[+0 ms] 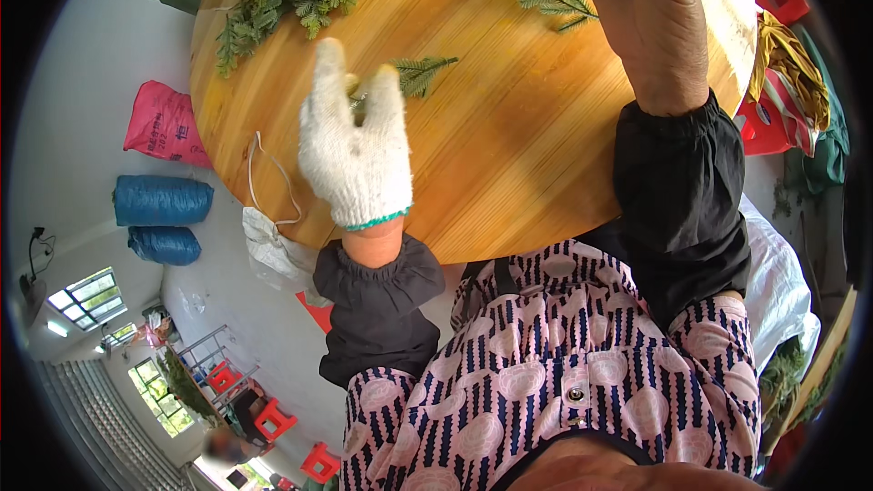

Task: Applying glue from a yellow squeeze bottle to artificial green leaves on a wooden base.

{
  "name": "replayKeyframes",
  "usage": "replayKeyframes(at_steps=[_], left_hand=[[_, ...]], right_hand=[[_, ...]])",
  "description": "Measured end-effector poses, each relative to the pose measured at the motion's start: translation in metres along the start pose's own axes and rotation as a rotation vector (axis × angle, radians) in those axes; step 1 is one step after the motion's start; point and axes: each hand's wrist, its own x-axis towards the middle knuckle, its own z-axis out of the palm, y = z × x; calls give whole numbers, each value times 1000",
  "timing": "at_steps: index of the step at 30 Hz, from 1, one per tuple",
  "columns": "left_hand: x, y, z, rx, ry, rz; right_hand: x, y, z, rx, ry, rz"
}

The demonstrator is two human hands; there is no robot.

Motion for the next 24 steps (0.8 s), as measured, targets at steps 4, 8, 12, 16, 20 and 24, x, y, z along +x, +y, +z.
replayKeyframes(at_steps=[4, 8, 12, 16, 20, 24], left_hand=[[3, 9, 12, 165, -206, -9], [6, -10, 24, 212, -225, 315], [7, -17, 30, 124, -223, 321], [15, -17, 29, 99, -290, 315], [18, -25, 28, 24, -341, 248], [18, -23, 29, 81, -170, 323]], right_hand=[[-1, 1, 1, 8, 13, 16], [0, 1, 4, 19, 10, 58], [8, 16, -10, -119, 19, 39], [7, 20, -11, -121, -53, -9], [3, 15, -3, -220, -125, -2], [-1, 8, -3, -483, -132, 107]])
